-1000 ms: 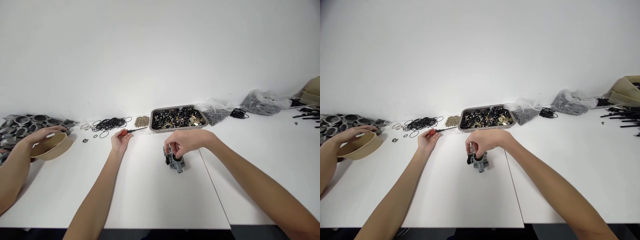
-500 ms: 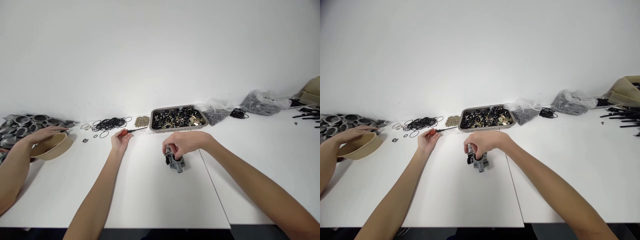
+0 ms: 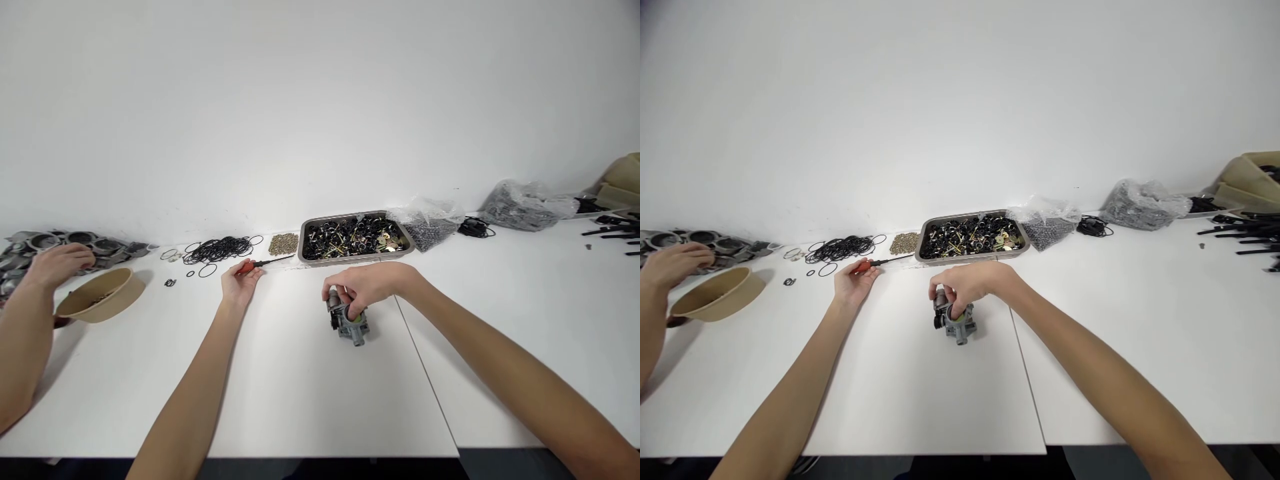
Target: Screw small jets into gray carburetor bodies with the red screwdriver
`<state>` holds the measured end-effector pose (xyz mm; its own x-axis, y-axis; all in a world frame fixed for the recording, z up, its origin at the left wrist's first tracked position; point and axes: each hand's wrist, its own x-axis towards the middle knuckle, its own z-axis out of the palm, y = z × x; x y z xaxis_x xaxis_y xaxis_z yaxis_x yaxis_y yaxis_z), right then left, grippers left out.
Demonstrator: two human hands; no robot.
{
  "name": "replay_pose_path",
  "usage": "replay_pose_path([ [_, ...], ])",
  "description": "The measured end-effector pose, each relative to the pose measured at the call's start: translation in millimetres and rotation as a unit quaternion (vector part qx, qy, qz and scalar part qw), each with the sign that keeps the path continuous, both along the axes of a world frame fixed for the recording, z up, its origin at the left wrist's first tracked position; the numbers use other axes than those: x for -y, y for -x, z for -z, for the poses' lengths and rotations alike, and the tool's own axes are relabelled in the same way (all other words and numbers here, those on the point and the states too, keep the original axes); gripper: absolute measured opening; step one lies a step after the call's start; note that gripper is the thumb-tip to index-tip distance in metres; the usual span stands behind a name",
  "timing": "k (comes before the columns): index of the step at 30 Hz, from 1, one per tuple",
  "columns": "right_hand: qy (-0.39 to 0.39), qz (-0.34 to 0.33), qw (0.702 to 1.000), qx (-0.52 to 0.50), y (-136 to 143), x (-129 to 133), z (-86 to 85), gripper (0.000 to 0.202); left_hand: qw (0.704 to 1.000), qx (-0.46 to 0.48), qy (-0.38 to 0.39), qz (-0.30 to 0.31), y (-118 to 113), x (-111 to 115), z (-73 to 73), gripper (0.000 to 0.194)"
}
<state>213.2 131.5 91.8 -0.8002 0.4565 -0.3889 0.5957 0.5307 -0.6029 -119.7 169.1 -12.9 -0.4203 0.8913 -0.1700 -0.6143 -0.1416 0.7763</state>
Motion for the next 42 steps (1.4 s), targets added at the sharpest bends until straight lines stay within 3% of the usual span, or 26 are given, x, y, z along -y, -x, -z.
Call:
replay_pose_path([
  [9, -0.042, 0.019, 0.998, -0.044, -13, -10, -9.3, 0.046, 1.0, 0.008, -0.001, -0.003, 0, 1, -4.9, 0.009],
  [18, -0.063, 0.096, 0.991, -0.07, -27, -6, -5.0, 0.032, 0.999, 0.019, -0.035, -0.002, -5, 10, -29.9, 0.011],
  [22, -0.065, 0.167, 0.97, -0.164, -35, 1, 17.4, 0.032, 0.998, 0.024, -0.06, 0.015, -17, 18, -44.6, 0.012],
  [26, -0.072, 0.264, 0.921, -0.278, -36, 5, 56.3, 0.032, 0.996, 0.012, -0.067, 0.049, -38, 26, -55.7, 0.013],
  [28, -0.068, 0.31, 0.896, -0.31, -33, 5, 75.1, 0.03, 0.995, 0.001, -0.065, 0.082, -51, 30, -56.9, 0.013],
  [31, -0.055, 0.333, 0.883, -0.326, -28, 3, 94.3, 0.029, 0.988, -0.016, -0.053, 0.141, -71, 34, -52.4, 0.013],
  [38, -0.055, 0.355, 0.872, -0.332, -23, 3, 106.3, 0.039, 0.973, -0.042, -0.021, 0.228, -100, 40, -36.4, 0.013],
  [42, -0.061, 0.355, 0.873, -0.329, -22, 2, 106.9, 0.031, 0.968, -0.048, -0.017, 0.244, -105, 43, -34.8, 0.013],
])
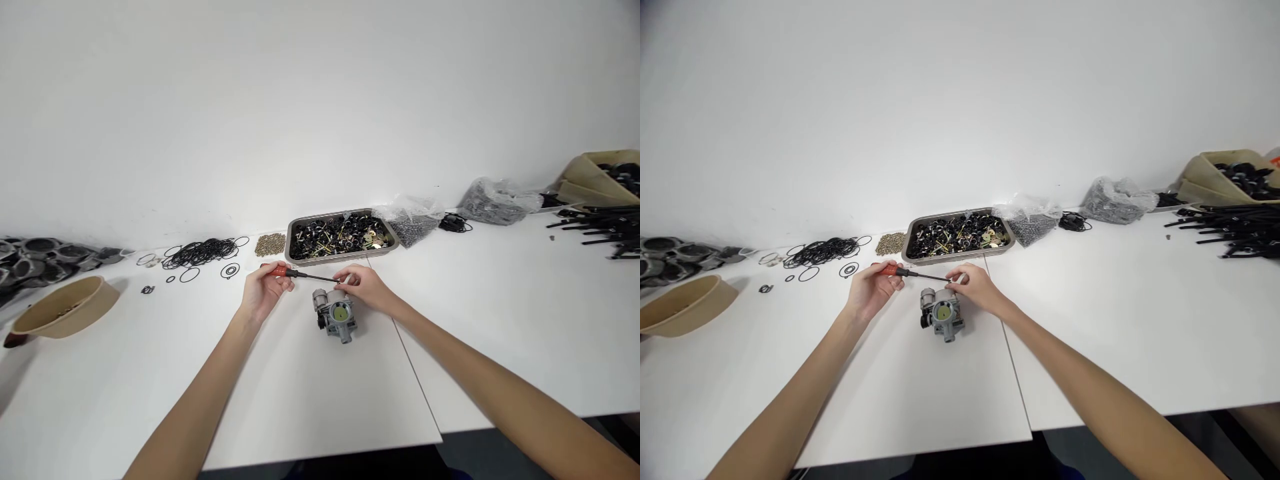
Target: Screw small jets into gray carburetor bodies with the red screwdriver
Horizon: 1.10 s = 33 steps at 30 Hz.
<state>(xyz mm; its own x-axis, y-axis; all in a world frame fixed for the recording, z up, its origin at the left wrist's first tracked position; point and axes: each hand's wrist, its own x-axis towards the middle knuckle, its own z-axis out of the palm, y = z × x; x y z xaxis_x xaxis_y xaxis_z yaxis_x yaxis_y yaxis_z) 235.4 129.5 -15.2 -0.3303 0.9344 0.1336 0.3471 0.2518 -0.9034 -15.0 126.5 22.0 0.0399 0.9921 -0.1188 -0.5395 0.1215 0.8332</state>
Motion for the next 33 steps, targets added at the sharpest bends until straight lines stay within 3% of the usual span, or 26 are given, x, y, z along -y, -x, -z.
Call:
replay_pose_path([
  [21, -0.006, 0.02, 1.0, 0.023, -1.5, 2.0, -7.3, 0.025, 1.0, -0.004, -0.015, 0.0, 0.9, -0.5, -0.7, 0.013],
  [33, -0.08, 0.018, 0.995, 0.051, -6.9, -1.7, -6.1, 0.011, 0.997, -0.043, -0.064, 0.027, -2.4, 5.6, -6.4, 0.013],
])
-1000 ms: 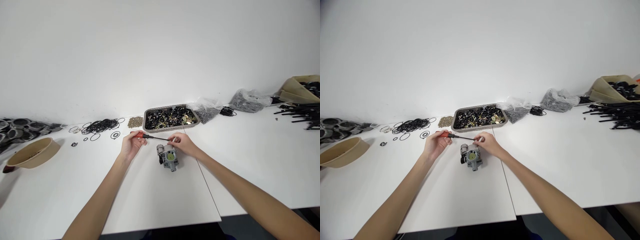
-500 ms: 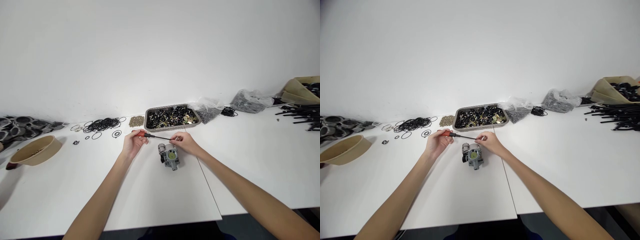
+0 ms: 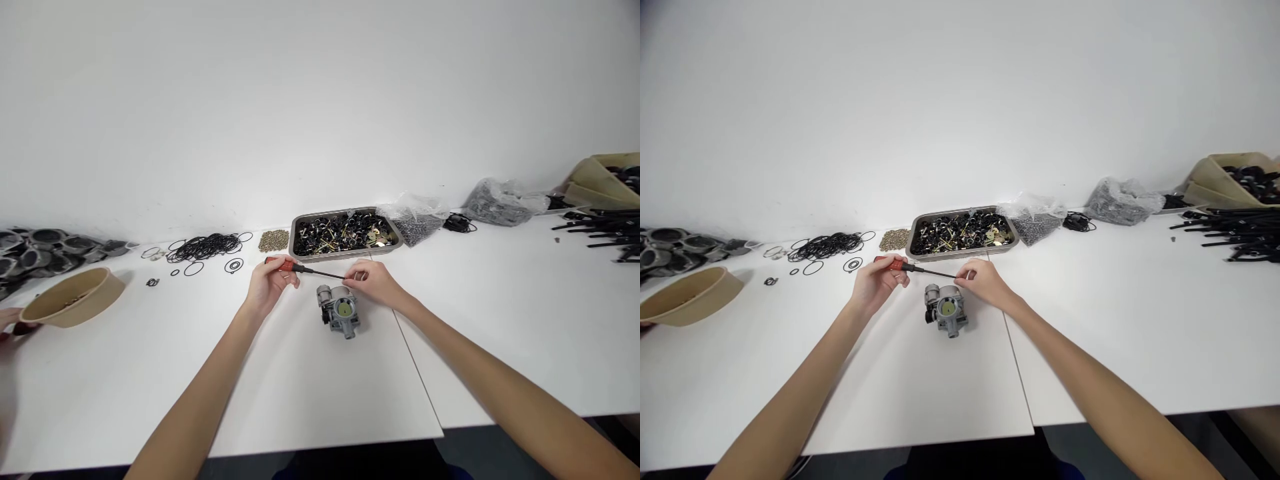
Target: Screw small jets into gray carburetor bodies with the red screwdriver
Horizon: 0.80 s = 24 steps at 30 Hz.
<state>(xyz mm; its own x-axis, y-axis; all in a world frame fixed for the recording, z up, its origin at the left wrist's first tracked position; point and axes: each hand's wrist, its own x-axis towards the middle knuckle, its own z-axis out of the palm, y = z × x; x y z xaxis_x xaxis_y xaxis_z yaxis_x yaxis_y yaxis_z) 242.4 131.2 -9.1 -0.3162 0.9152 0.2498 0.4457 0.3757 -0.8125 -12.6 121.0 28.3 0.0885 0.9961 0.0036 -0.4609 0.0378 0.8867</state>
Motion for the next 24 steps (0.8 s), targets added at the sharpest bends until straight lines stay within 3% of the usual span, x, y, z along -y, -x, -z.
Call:
replay_pose_path([
  [6, -0.047, -0.021, 0.999, 0.014, -4, 2, -6.1, 0.006, 0.998, -0.02, -0.057, 0.021, -4, 7, -7.6, 0.011],
  [13, -0.075, -0.012, 0.997, -0.019, 0, 8, -10.5, 0.007, 0.995, -0.012, -0.103, 0.011, -6, 8, -6.7, 0.011],
  [24, 0.055, -0.016, 0.99, -0.129, -1, 8, -18.4, 0.016, 0.992, -0.005, -0.125, 0.025, -7, 11, -11.8, 0.015],
])
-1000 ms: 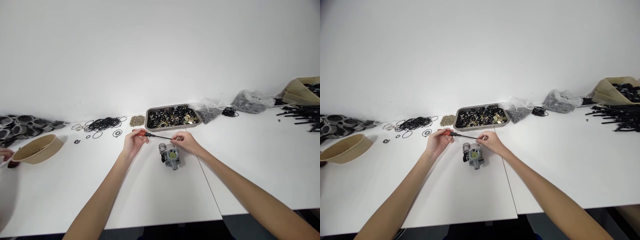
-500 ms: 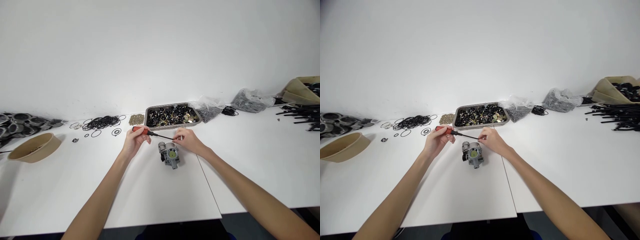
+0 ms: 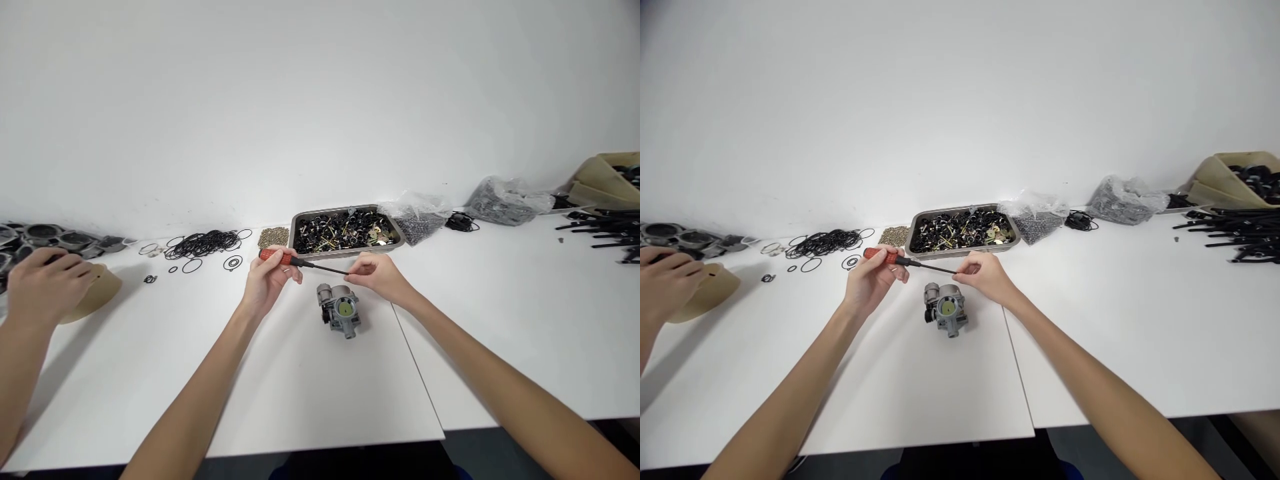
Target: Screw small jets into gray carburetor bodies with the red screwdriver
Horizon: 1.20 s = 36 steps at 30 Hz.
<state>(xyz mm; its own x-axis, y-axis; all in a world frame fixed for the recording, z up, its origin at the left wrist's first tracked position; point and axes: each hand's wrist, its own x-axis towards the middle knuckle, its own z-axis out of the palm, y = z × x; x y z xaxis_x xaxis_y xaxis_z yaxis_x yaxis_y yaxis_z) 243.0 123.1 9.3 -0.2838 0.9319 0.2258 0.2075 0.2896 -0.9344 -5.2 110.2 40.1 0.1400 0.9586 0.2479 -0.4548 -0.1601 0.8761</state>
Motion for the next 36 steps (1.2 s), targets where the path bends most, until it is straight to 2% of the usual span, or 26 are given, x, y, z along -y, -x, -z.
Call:
replay_pose_path([
  [6, 0.062, -0.029, 0.997, -0.026, 1, 5, -8.8, 0.027, 0.998, 0.038, 0.041, 0.004, 5, -1, -1.6, 0.02],
  [10, 0.041, -0.047, 0.998, 0.021, 2, 6, -12.3, 0.03, 0.996, 0.061, 0.067, 0.001, 8, -3, -1.0, 0.024],
  [13, 0.019, -0.058, 0.996, 0.061, -1, 6, -15.4, 0.041, 0.994, 0.073, 0.076, -0.005, 10, -5, -1.8, 0.024],
  [15, 0.021, -0.116, 0.989, 0.089, -6, 5, -18.3, 0.058, 0.993, 0.087, 0.081, -0.014, 14, -6, -3.3, 0.023],
  [19, 0.063, -0.269, 0.952, 0.133, -11, 8, -21.3, 0.088, 0.987, 0.123, 0.092, -0.045, 28, -10, -7.0, 0.022],
  [22, 0.076, -0.291, 0.945, 0.129, -6, 13, -18.0, 0.097, 0.983, 0.14, 0.097, -0.063, 37, -14, -7.8, 0.021],
  [30, 0.002, -0.239, 0.964, 0.118, 10, 26, -10.4, 0.081, 0.981, 0.143, 0.108, -0.076, 42, -17, -4.0, 0.016],
  [36, 0.043, -0.275, 0.945, 0.174, 7, 36, -21.2, 0.081, 0.981, 0.145, 0.104, -0.078, 44, -18, -3.8, 0.02],
])
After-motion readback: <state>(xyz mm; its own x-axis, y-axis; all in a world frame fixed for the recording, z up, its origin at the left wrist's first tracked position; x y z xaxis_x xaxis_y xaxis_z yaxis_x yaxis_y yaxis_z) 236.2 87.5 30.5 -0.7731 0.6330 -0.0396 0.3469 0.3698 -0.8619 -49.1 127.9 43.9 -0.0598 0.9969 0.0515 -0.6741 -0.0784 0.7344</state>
